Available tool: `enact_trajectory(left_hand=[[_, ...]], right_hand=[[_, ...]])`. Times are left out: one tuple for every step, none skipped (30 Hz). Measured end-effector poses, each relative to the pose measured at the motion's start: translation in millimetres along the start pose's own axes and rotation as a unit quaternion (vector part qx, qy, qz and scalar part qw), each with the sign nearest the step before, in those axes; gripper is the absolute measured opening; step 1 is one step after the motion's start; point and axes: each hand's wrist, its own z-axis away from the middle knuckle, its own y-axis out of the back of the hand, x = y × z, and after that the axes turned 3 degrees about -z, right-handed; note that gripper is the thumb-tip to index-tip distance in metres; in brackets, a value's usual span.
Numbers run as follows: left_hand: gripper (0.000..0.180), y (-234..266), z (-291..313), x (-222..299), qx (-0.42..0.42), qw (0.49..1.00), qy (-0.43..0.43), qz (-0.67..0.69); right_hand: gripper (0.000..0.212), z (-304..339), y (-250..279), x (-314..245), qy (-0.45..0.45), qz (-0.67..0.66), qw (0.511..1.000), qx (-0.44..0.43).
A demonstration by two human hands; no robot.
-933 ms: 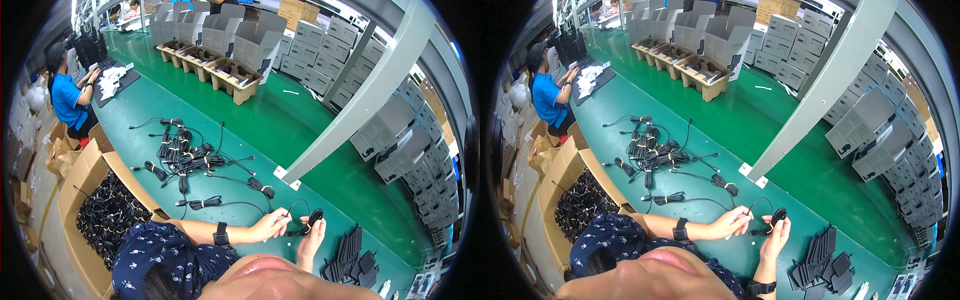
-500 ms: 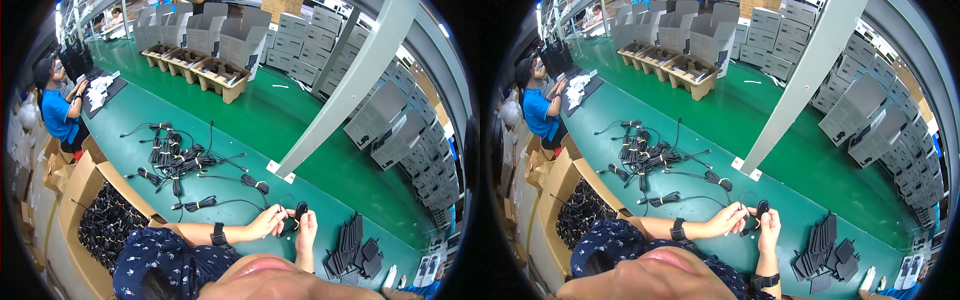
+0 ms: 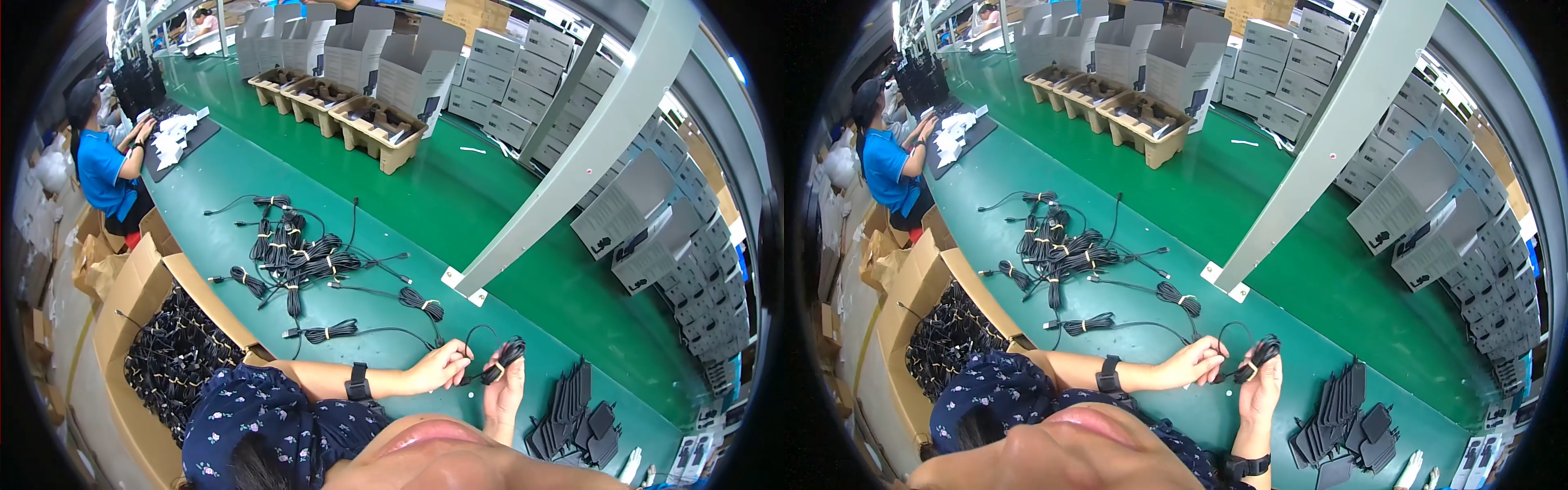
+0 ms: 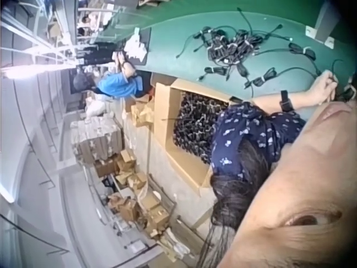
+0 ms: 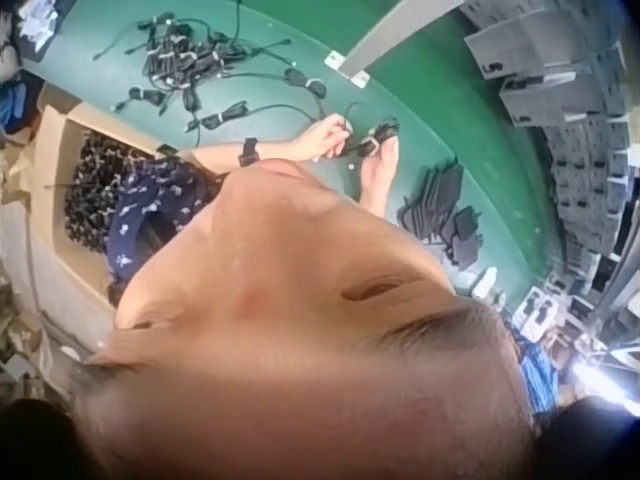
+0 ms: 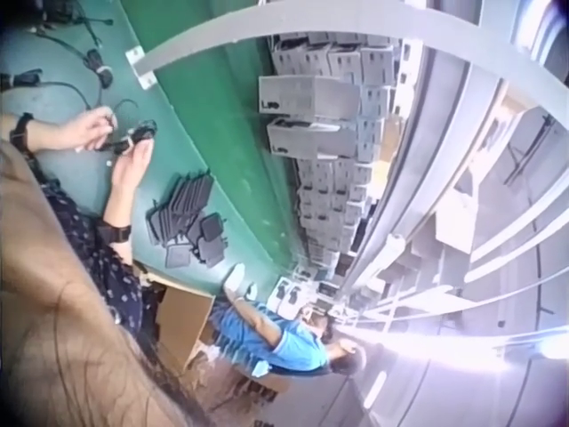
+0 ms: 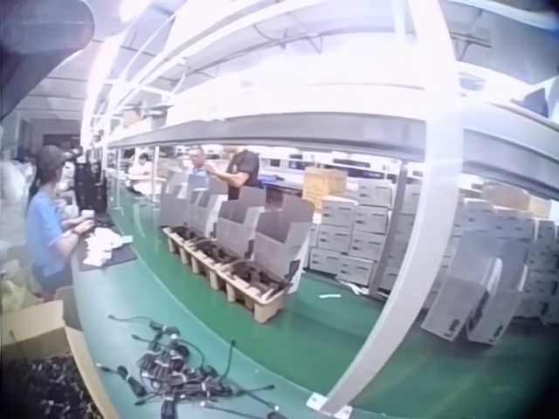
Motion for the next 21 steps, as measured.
enact_trajectory(left_hand=[[0.016,0.3,0.3,0.2,0.001,1.000,-0.001,0.001],[0.015,0.6,1.0,0.9,-0.014,1.000,-0.005,-0.013],[0.015,0.9,1.5,1.6,-0.030,0.999,-0.008,-0.028],[0.015,0.5,0.9,0.4,-0.030,0.999,-0.010,-0.027],[0.015,-0.4,0.4,-2.1,-0.041,0.998,-0.014,-0.045],[0.015,-0.3,0.9,-4.1,-0.050,0.997,-0.017,-0.063],[0.015,-0.4,0.9,-5.4,-0.048,0.997,-0.017,-0.063],[0.016,-0.7,0.6,-6.1,-0.047,0.995,-0.035,-0.083],[0.017,-1.2,0.3,-5.9,-0.048,0.992,-0.053,-0.103],[0.017,-1.3,0.3,-5.2,-0.048,0.992,-0.054,-0.102],[0.018,-1.2,0.4,-4.3,-0.048,0.994,-0.033,-0.095],[0.020,-1.3,0.2,-2.8,-0.049,0.995,-0.011,-0.088],[0.020,-1.2,0.3,-1.4,-0.049,0.995,-0.011,-0.088],[0.020,-0.9,0.6,0.2,-0.051,0.995,-0.014,-0.086],[0.021,-0.6,1.7,1.8,-0.053,0.995,-0.017,-0.084],[0.021,-0.3,2.5,2.7,-0.052,0.995,-0.017,-0.084],[0.022,0.0,3.2,3.3,-0.076,0.992,-0.034,-0.097],[0.022,0.0,3.0,3.9,-0.103,0.987,-0.051,-0.110],[0.022,-0.9,3.5,4.2,-0.104,0.987,-0.051,-0.110],[0.023,-2.5,4.7,4.2,-0.112,0.987,-0.043,-0.107],[0.023,-3.9,5.8,5.0,-0.119,0.987,-0.035,-0.104]], right_hand=[[0.037,-0.6,2.9,-1.9,-0.001,0.001,1.000,-0.002],[0.036,-1.4,5.6,-3.4,-0.012,-0.033,0.999,0.008],[0.035,-1.6,7.5,-4.4,-0.023,-0.067,0.997,0.017],[0.035,-2.1,9.0,-4.8,-0.032,-0.088,0.995,0.026],[0.035,-2.6,9.2,-5.4,-0.030,-0.086,0.995,0.025],[0.037,-3.0,8.0,-4.4,-0.042,-0.089,0.994,0.041],[0.039,-3.3,7.2,-3.9,-0.054,-0.091,0.993,0.057],[0.039,-3.5,6.9,-3.8,-0.055,-0.091,0.993,0.056],[0.040,-3.3,7.0,-4.5,-0.060,-0.087,0.993,0.056],[0.040,-3.0,6.9,-5.1,-0.065,-0.083,0.993,0.057],[0.040,-2.5,6.3,-5.5,-0.065,-0.083,0.993,0.057],[0.041,-2.3,5.9,-5.6,-0.059,-0.061,0.995,0.058],[0.041,-2.2,5.7,-5.4,-0.053,-0.039,0.996,0.059],[0.041,-2.6,6.2,-4.9,-0.053,-0.039,0.996,0.059],[0.039,-2.5,5.9,-4.3,-0.047,-0.033,0.997,0.056],[0.038,-2.3,5.4,-3.8,-0.042,-0.026,0.997,0.053],[0.038,-1.8,3.8,-3.6,-0.043,-0.026,0.997,0.052],[0.038,-1.2,1.7,-4.1,-0.041,-0.017,0.997,0.061],[0.038,-1.0,0.6,-4.4,-0.039,-0.008,0.997,0.069],[0.038,-1.4,1.8,-4.1,-0.038,-0.007,0.997,0.069],[0.038,-1.6,1.9,-4.3,-0.042,-0.012,0.997,0.063]])
